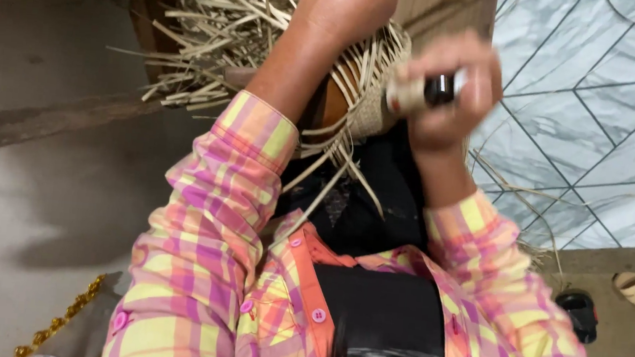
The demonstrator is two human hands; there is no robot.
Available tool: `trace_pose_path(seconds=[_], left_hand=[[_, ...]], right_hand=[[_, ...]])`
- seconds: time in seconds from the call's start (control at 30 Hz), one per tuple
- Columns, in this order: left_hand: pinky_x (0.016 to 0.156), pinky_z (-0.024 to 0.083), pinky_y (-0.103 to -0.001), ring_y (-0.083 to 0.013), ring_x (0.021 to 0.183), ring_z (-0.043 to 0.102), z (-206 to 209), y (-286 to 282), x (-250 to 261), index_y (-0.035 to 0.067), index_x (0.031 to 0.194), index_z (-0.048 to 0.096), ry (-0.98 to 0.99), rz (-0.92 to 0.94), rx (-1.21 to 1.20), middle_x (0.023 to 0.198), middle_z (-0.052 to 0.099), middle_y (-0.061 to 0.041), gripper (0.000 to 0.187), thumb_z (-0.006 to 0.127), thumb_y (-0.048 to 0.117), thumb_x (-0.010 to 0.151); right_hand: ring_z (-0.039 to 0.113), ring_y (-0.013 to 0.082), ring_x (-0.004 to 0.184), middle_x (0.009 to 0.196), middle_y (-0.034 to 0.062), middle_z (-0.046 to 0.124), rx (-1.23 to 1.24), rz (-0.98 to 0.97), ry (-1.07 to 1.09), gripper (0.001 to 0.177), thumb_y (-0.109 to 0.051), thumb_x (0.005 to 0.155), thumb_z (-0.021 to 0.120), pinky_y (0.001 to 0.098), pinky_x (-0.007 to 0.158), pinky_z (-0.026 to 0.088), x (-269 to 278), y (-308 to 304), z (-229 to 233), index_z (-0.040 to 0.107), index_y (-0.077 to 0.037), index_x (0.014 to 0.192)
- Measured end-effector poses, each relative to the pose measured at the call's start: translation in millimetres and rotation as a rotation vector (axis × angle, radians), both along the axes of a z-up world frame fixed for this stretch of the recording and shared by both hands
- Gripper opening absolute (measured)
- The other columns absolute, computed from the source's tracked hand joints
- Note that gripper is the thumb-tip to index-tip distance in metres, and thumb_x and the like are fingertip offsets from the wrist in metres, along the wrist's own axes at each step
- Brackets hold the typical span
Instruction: Weaving straw fibers around a wooden form to create a hat brim, including applying liquid from a bottle.
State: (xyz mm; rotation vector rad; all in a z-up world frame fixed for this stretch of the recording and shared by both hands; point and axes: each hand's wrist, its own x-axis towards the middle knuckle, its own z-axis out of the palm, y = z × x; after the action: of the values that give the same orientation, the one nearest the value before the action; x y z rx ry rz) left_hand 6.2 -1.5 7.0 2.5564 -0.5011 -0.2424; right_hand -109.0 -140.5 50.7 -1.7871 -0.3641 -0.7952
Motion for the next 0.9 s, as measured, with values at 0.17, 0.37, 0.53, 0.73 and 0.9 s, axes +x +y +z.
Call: trace_pose_path(seconds=[0.17,0.37,0.53,0.73,0.9], left_hand=[[0.028,0.043,-0.033,-0.0175,0.032,0.055,15.0,10.3,3.0,0.006,0.077,0.076,-0.274,0.059,-0.260,0.051,0.067,-0.005,0.019,0.066,0.016,0.090],[0.030,0.048,-0.019,-0.0047,0.038,0.061,69.6,16.5,-32.5,0.009,0.081,0.079,-0.106,0.024,-0.468,0.053,0.070,0.002,0.019,0.067,0.020,0.090],[0.038,0.053,-0.019,-0.0055,0.049,0.067,126.6,-5.1,-53.4,0.003,0.088,0.077,-0.017,-0.014,-0.653,0.062,0.073,-0.001,0.025,0.065,0.025,0.090],[0.108,0.055,-0.047,-0.0359,0.121,0.063,117.3,34.7,-107.0,0.005,0.152,0.043,-0.300,-0.191,-0.406,0.139,0.066,-0.018,0.081,0.100,0.019,0.096],[0.133,0.021,-0.067,-0.0436,0.157,0.028,88.7,39.8,-172.9,0.001,0.131,0.056,-0.300,0.026,-0.121,0.158,0.036,-0.020,0.063,0.095,0.013,0.084]], right_hand=[[0.056,0.0207,0.060,0.081,0.0094,0.055,0.685,0.177,0.271,0.036,-0.040,0.104,0.039,0.0324,0.062,0.052,29.2,2.4,-6.4,0.047,-0.008,0.089],[0.062,0.0220,0.069,0.136,0.0166,0.048,0.624,0.405,0.505,0.039,-0.027,0.105,0.052,0.0291,0.064,0.051,5.8,-26.6,-2.8,0.047,-0.005,0.137],[0.066,0.0168,0.105,0.129,0.0073,0.064,0.577,0.651,0.755,0.069,0.003,0.088,0.077,0.0257,0.087,0.057,22.6,-41.7,-3.3,0.048,-0.006,0.150],[0.065,0.0243,0.101,0.119,0.0154,0.071,-0.021,0.633,0.678,0.037,-0.017,0.093,0.081,0.0361,0.091,0.055,40.0,-56.8,35.9,0.067,0.006,0.119],[0.041,0.0052,0.056,0.093,-0.0024,0.061,0.143,0.889,1.026,0.058,-0.003,0.081,0.070,0.0218,0.046,0.030,20.0,-49.3,66.4,0.060,-0.009,0.137]])
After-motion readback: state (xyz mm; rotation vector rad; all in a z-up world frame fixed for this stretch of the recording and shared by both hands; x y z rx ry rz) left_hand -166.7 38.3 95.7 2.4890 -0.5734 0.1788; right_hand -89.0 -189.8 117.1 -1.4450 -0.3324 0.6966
